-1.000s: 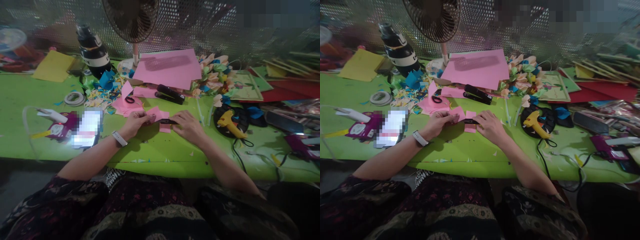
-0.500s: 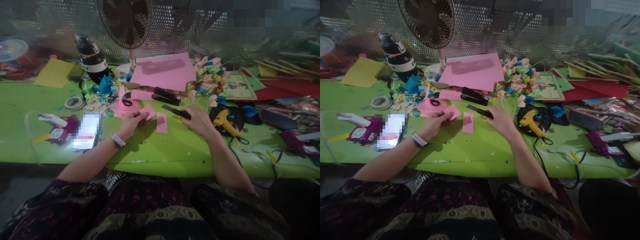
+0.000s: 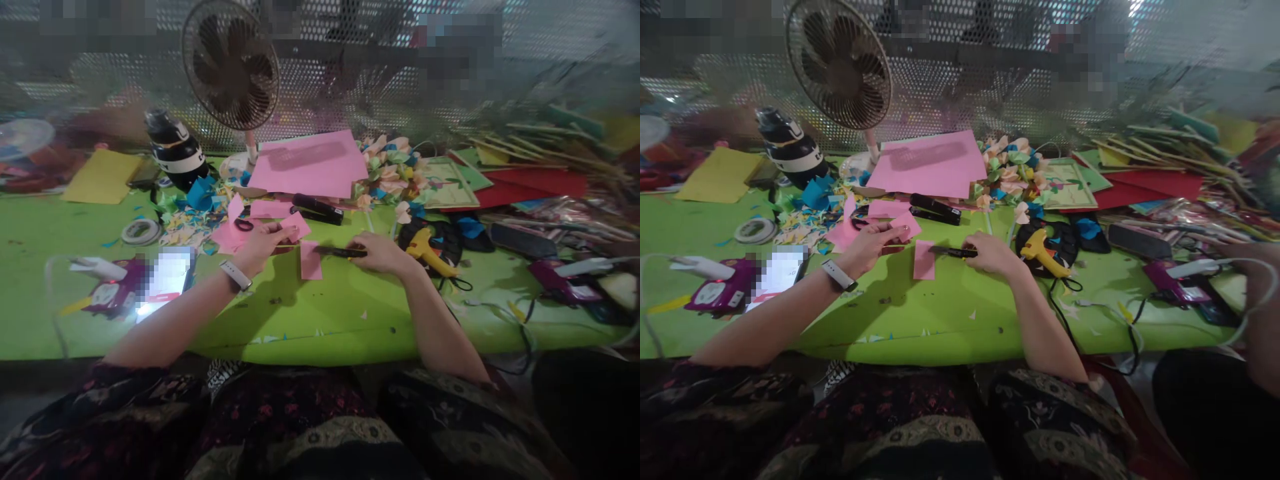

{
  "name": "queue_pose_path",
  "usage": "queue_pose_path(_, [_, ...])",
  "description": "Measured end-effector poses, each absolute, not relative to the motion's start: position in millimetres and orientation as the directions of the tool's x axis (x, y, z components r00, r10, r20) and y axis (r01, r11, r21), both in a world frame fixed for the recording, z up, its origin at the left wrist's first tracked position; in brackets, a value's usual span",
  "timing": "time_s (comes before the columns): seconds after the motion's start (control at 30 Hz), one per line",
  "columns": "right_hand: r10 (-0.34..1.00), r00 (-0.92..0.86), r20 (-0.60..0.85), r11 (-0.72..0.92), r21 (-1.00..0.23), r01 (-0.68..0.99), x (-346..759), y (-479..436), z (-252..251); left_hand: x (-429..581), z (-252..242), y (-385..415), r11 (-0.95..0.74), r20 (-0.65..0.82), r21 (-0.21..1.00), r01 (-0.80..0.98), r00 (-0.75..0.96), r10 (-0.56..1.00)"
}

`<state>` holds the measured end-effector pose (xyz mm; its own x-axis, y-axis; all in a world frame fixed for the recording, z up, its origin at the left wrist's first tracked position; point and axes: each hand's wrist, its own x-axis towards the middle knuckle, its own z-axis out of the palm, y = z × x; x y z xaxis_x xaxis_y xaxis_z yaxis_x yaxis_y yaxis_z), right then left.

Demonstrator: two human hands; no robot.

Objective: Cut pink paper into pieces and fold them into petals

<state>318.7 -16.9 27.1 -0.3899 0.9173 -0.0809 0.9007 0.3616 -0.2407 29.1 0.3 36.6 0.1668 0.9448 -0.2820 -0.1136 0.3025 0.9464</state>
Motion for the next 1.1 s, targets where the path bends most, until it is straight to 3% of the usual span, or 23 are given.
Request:
queue_pose_path(0.07, [0.931,-0.356,-0.079,0.315,-0.317,0.895,321.3,-17.2,32.2,39.4,34.2,11.6,0.302,-0.281,0.946,-0.114,0.172,0.944])
queue_pose_path(0.17, [0.986,-0.17,-0.002,0.157,-0.371,0.915,333.2,-13.0,41.3,54.5,31.5,28.0,0.311,-0.288,0.946,-0.087,0.209,0.934])
queue_pose_path(0.27, [0.997,0.051,0.064,-0.033,-0.266,0.963,349.9,-2.8,46.7,71.4,32.5,42.7,0.284,-0.268,0.959,-0.007,0.303,0.914])
queue_pose_path(0.4, [0.976,0.205,-0.07,-0.211,-0.098,0.973,357.6,12.6,38.9,98.8,30.4,57.5,0.202,-0.225,0.974,0.102,0.344,0.912])
queue_pose_path(0.53, [0.972,0.216,-0.093,-0.225,-0.099,0.969,351.8,23.2,25.5,119.8,18.4,65.6,0.174,-0.27,0.943,0.283,0.348,0.898])
queue_pose_path(0.63, [0.975,0.213,-0.07,-0.221,-0.129,0.967,351.2,28.9,22.8,127.1,10.1,70.1,0.08,-0.226,0.926,0.369,0.372,0.9])
queue_pose_path(0.73, [0.972,0.225,-0.065,-0.234,-0.241,0.942,353.7,33.5,24.9,131.3,5.8,74.1,-0.034,-0.161,0.892,0.451,0.386,0.908])
queue_pose_path(0.8, [0.956,0.279,-0.087,-0.29,-0.405,0.867,354.9,35.6,26.4,134.2,4.6,75.3,-0.005,-0.194,0.893,0.451,0.395,0.898])
queue_pose_path(0.87, [0.924,0.351,-0.15,-0.363,-0.628,0.688,354.3,37.2,26.5,137.5,4.2,75.0,0.089,-0.274,0.903,0.419,0.405,0.872])
queue_pose_path(0.93, [0.896,0.381,-0.229,-0.404,-0.778,0.482,350.9,38.9,25.4,140.6,4.6,73.8,0.177,-0.347,0.902,0.393,0.42,0.838])
queue_pose_path(1.1, [0.883,0.35,-0.311,-0.411,-0.873,0.261,333.9,47.7,23.7,146.7,7.3,73.5,0.251,-0.393,0.906,0.342,0.452,0.801])
